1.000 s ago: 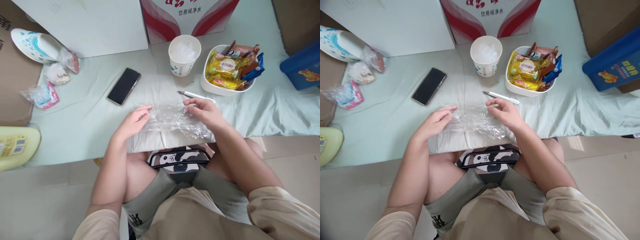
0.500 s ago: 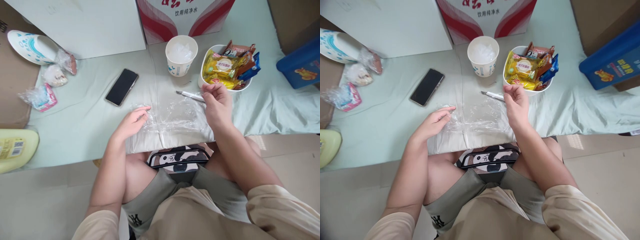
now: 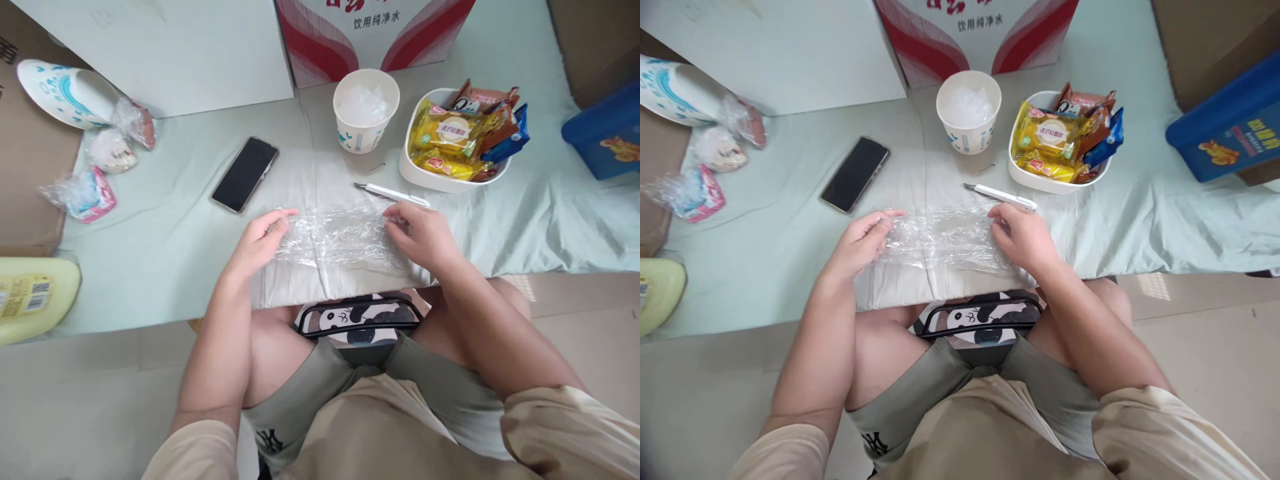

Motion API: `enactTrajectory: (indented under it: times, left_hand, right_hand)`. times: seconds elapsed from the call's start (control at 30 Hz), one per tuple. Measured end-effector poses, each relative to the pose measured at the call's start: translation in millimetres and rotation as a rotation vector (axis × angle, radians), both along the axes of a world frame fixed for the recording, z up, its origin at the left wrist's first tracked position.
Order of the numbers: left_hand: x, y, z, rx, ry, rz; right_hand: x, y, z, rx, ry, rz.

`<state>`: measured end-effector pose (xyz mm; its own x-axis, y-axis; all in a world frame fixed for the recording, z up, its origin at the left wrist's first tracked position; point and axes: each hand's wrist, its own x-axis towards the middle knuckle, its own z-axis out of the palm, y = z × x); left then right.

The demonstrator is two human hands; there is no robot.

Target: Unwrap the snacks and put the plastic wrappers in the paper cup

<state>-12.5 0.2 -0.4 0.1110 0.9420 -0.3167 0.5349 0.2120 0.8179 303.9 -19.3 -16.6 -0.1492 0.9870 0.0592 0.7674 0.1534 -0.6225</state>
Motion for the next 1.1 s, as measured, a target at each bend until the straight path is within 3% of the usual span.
enactTrajectory:
  times: [0.23,0.33,0.67,0.9,1.1]
  left_hand:
    - [4.1,6.7,-4.0,0.114,-0.019,0.268]
    - [2.1,8.0,-9.0,0.165,0.045,0.309]
    - [-0.7,11.0,-19.1,0.293,0.346,0.275]
    - [0.9,10.2,-14.1,0.283,0.374,0.247]
    - [2.3,12.0,-16.3,0.306,0.413,0.112]
  right_hand:
    - [1.3,10.4,-0.8,0.055,0.042,-0.106]
    - [1.0,14.4,-2.2,0.032,-0.015,-0.128]
    - [-2.5,11.3,-8.1,0.019,-0.246,-0.12]
    - [-1.0,10.8,-13.7,0.12,-0.254,-0.063]
    - [-0.7,10.7,-14.3,0.171,-0.25,0.004]
